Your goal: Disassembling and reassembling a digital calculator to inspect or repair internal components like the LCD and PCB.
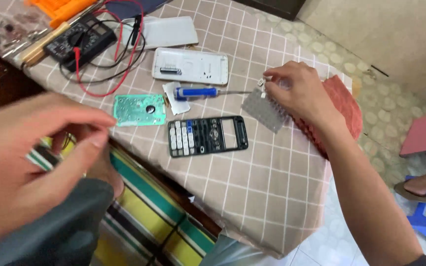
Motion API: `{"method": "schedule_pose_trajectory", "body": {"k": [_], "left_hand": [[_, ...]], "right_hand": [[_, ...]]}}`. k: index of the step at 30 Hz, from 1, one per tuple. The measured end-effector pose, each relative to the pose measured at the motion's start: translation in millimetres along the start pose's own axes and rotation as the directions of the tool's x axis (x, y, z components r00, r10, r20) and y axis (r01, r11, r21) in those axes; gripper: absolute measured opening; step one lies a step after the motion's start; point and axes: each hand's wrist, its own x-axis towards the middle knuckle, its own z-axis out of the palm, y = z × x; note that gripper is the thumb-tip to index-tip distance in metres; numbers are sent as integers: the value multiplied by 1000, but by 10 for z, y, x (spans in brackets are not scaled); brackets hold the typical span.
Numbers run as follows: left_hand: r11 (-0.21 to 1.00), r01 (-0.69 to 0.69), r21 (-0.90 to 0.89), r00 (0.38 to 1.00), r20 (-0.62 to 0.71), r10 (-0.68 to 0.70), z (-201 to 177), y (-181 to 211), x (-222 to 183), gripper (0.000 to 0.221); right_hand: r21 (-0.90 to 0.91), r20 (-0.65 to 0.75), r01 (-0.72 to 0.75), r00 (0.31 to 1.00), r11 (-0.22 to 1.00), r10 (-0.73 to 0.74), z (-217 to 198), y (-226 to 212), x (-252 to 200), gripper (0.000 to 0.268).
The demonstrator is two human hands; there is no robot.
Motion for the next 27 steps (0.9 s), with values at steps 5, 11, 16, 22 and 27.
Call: {"method": "schedule_pose_trajectory", "body": {"k": [5,11,16,22,27], "left_hand": [[989,-72,-126,981,170,93,359,-410,287,16],[969,42,-243,976,219,13,574,-566,348,21],[914,145,-379,973,221,-63,675,-591,272,18],[303,836,-457,545,755,-364,1197,-320,23,16],[-97,866,-491,445,844,-301,1392,-224,-40,23]], "right_hand": [[-94,147,-70,986,993,84,5,-37,215,22],[-264,184,-92,972,960,144,11,-117,266,24],[9,-27,-75,997,997,75,-23,-614,-344,8],[455,73,-95,995,885,70,385,-1353,-833,8],[386,-76,119,992,915,-97,422,-1724,-740,7]]}}
